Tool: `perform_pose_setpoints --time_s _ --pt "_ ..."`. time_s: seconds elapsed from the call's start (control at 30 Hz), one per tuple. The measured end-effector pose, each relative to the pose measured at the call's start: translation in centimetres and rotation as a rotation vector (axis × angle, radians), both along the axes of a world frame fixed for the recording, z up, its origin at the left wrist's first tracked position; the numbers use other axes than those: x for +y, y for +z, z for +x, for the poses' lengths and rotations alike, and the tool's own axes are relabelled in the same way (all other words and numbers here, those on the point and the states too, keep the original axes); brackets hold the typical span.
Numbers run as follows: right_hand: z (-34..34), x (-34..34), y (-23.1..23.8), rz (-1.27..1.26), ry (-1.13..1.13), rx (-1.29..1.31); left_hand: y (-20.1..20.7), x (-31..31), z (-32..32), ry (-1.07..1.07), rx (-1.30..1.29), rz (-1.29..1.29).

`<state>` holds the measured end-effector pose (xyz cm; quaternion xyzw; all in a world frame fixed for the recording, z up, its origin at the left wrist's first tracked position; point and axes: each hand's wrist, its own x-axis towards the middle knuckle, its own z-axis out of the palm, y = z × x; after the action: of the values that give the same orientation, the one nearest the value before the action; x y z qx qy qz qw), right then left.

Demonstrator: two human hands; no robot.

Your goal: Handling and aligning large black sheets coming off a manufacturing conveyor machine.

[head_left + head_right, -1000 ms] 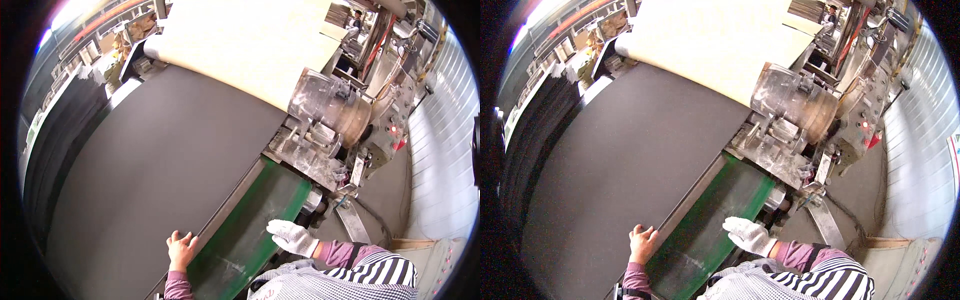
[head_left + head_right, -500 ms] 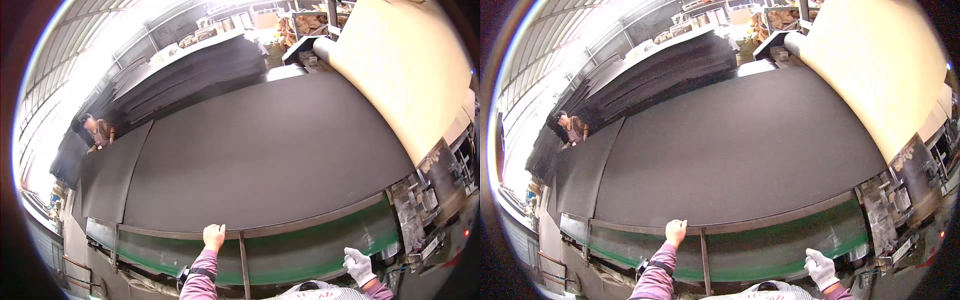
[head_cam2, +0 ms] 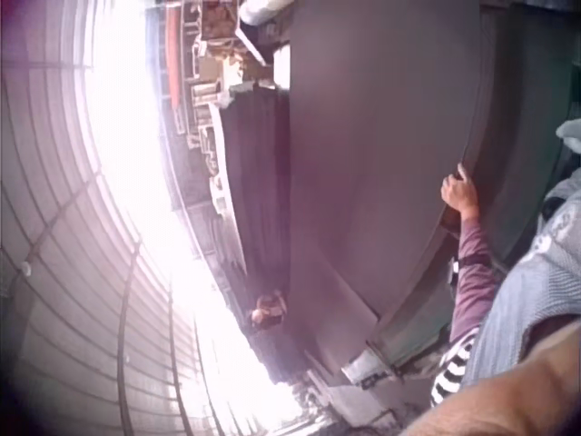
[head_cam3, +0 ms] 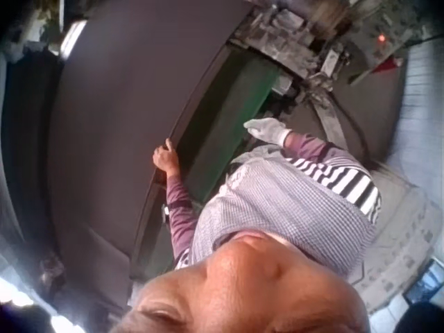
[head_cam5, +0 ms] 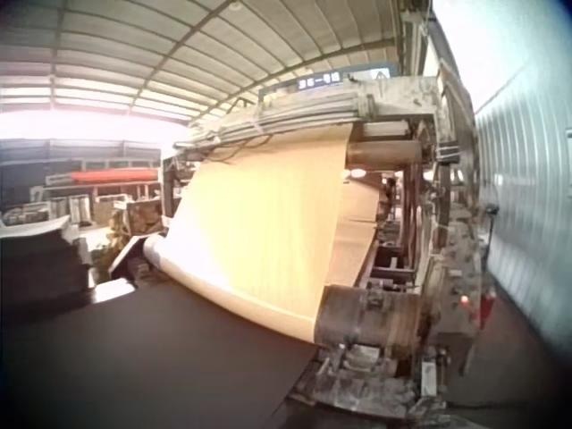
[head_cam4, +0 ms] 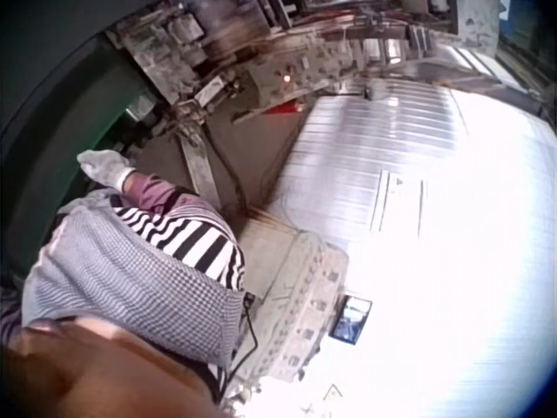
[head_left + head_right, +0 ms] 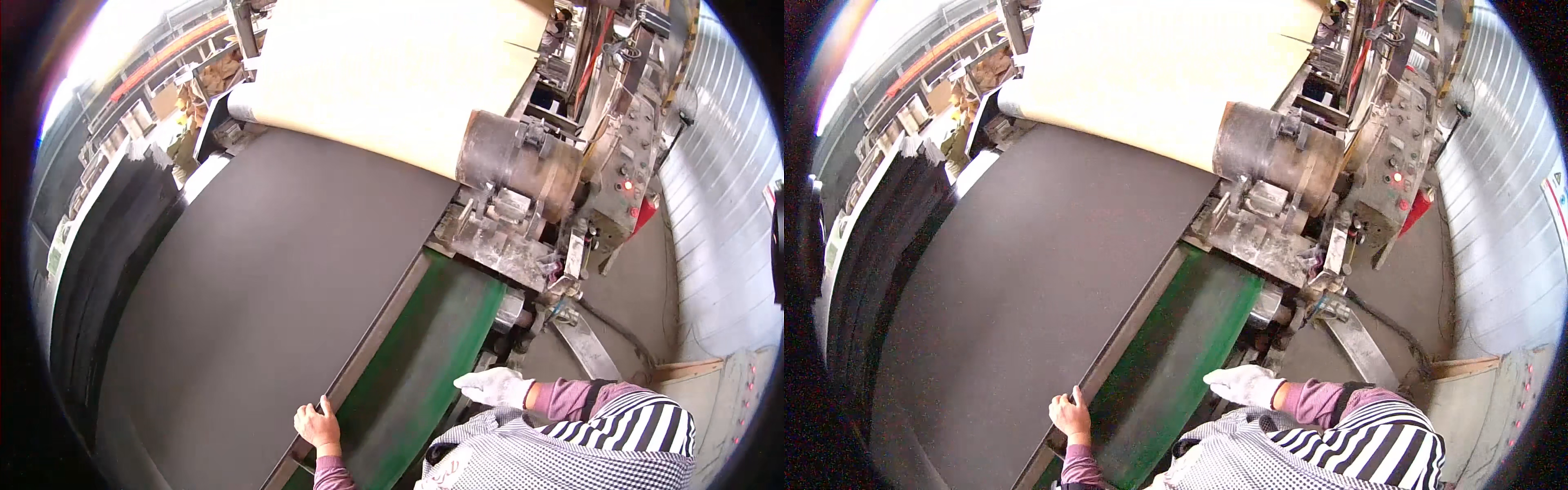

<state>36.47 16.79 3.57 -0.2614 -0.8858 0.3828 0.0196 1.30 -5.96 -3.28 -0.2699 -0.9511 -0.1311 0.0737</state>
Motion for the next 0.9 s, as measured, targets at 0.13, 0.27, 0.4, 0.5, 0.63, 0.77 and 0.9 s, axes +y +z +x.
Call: perform_pose_setpoints --time_s 0.13,0.27,0.4,0.5,0.63,0.77,0.9 --pt "-0.8 0.2 -1.2 0.166 0.207 0.064 -0.3 1.4 -0.7 -0.306 -0.208 0.229" --pt "-1.1 1.4 -2.8 -0.303 -0.175 0.184 -0.7 -7.1 -3.1 -0.013 0.067 0.011" --pt "-0.7 6.1 -3.8 -0.391 -0.130 0.007 0.4 -16.9 -6.8 0.289 -0.297 -0.074" --pt "-2.5 6.2 -3.9 -0.171 -0.005 0.129 1.1 -17.0 -6.3 0.253 -0.432 -0.078" --pt "-4.1 4.4 -1.8 -0.262 -0.132 0.077 1.7 -11.6 -3.6 0.114 -0.311 -0.125" --pt "-2.2 3.5 -0.9 0.112 0.112 0.176 2.2 -6.9 -2.4 0.021 -0.133 0.005" --pt "0.5 1.8 -1.7 -0.062 -0.043 -0.026 2.2 -1.8 -0.4 0.011 -0.189 -0.009"
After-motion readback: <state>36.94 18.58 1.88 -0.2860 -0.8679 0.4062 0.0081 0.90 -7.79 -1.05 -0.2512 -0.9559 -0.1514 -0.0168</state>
